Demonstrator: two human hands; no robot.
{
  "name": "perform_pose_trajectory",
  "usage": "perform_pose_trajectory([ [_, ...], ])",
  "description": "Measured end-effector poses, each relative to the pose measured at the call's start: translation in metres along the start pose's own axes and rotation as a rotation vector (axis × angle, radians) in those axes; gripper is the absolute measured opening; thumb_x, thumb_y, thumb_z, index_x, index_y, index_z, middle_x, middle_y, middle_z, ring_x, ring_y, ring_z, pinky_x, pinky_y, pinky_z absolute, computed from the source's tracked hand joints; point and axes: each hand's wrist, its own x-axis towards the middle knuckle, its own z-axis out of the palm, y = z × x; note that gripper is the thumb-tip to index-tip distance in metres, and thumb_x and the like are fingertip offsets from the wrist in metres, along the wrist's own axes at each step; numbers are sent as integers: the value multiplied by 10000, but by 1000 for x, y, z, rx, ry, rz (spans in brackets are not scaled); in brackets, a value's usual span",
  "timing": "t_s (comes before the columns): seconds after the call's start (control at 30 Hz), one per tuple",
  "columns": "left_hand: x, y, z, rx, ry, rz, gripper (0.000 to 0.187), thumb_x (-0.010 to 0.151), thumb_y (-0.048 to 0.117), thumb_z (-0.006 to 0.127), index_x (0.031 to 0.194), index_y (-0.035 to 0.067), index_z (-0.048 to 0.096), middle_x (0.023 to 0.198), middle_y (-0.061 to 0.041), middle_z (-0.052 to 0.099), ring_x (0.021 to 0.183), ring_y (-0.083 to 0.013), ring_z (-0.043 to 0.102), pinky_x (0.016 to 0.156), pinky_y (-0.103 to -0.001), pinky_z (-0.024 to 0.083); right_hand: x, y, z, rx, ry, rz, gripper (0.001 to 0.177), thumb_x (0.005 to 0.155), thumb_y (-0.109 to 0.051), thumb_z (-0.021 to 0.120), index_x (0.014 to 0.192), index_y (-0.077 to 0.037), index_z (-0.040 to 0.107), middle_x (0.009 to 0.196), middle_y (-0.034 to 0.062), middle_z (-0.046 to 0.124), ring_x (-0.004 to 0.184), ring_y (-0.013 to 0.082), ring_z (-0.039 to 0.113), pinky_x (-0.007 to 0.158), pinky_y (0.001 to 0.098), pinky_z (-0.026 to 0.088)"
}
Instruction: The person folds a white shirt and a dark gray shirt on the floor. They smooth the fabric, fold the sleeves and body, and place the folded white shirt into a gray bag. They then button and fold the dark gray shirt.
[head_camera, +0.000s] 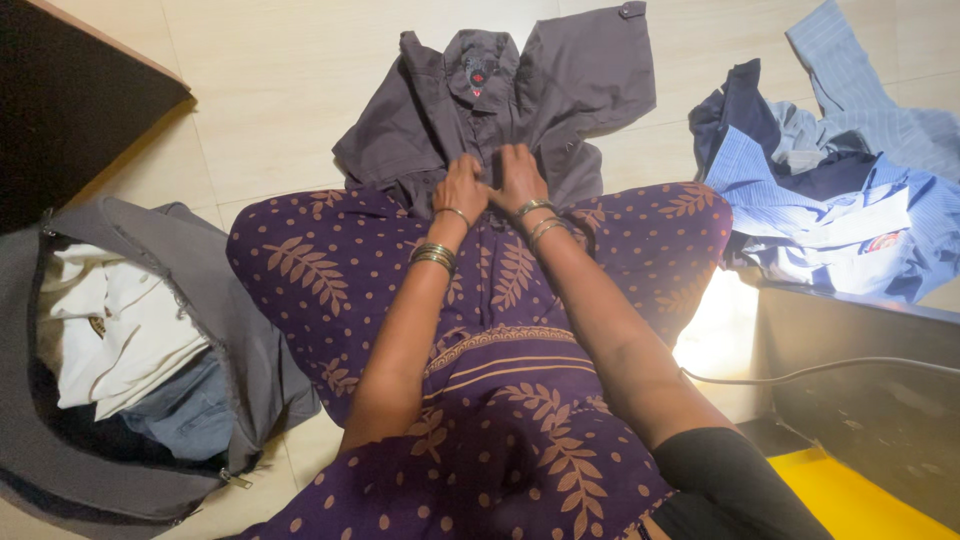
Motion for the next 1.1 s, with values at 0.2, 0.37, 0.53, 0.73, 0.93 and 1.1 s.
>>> perform_pose_trajectory([
  [0.2, 6, 0, 6, 87, -28, -78, 176, 951, 266, 685, 1115, 207, 654, 1130, -117, 651, 1003, -407, 669, 837, -544, 523, -7, 3, 9, -90, 31, 27, 364, 810, -192, 728, 1127, -58, 608, 1141, 160, 586, 1120, 384, 597, 865, 484, 554],
  [0.37, 8, -11, 11, -26, 55, -62, 140, 894, 238, 733, 1033, 234, 741, 1097, -71, 710, 991, -342, 690, 822, -472, 548, -3, 18, 5, 233, 56, 97, 176, 877, -199, 723, 996, -72, 746, 1008, 121, 689, 978, 325, 686, 839, 441, 549],
  [0.53, 16, -22, 17, -277, 49, -44, 191, 864, 223, 773, 1052, 194, 762, 989, -59, 774, 918, -264, 747, 785, -392, 578, 2, 37, 20, 689, 16, 164, 261, 890, -237, 748, 1052, -33, 731, 997, 65, 769, 925, 147, 732, 840, 286, 565],
  [0.73, 17, -19, 17, -395, 62, -53, 334, 836, 162, 771, 1158, 126, 693, 874, -15, 786, 746, -200, 735, 731, -339, 560, 5, 44, 23, 802, -79, 199, 265, 923, -207, 719, 1097, -9, 742, 983, 49, 779, 902, 93, 709, 823, 251, 559],
  [0.93, 19, -22, 20, -478, 83, -21, 324, 840, 115, 773, 1150, 117, 681, 869, -8, 790, 752, -142, 744, 733, -309, 566, 8, 48, 23, 1023, -160, 218, 237, 939, -173, 704, 1102, -4, 735, 979, 35, 760, 865, 69, 684, 759, 233, 543],
  [1.1, 21, -24, 25, -552, 102, -99, 311, 820, 97, 775, 1121, 96, 696, 871, -39, 785, 758, -140, 751, 714, -288, 577, 9, 50, 24, 1032, -166, 308, 244, 1008, -191, 652, 1096, -8, 787, 919, 44, 756, 785, 86, 632, 721, 243, 506],
])
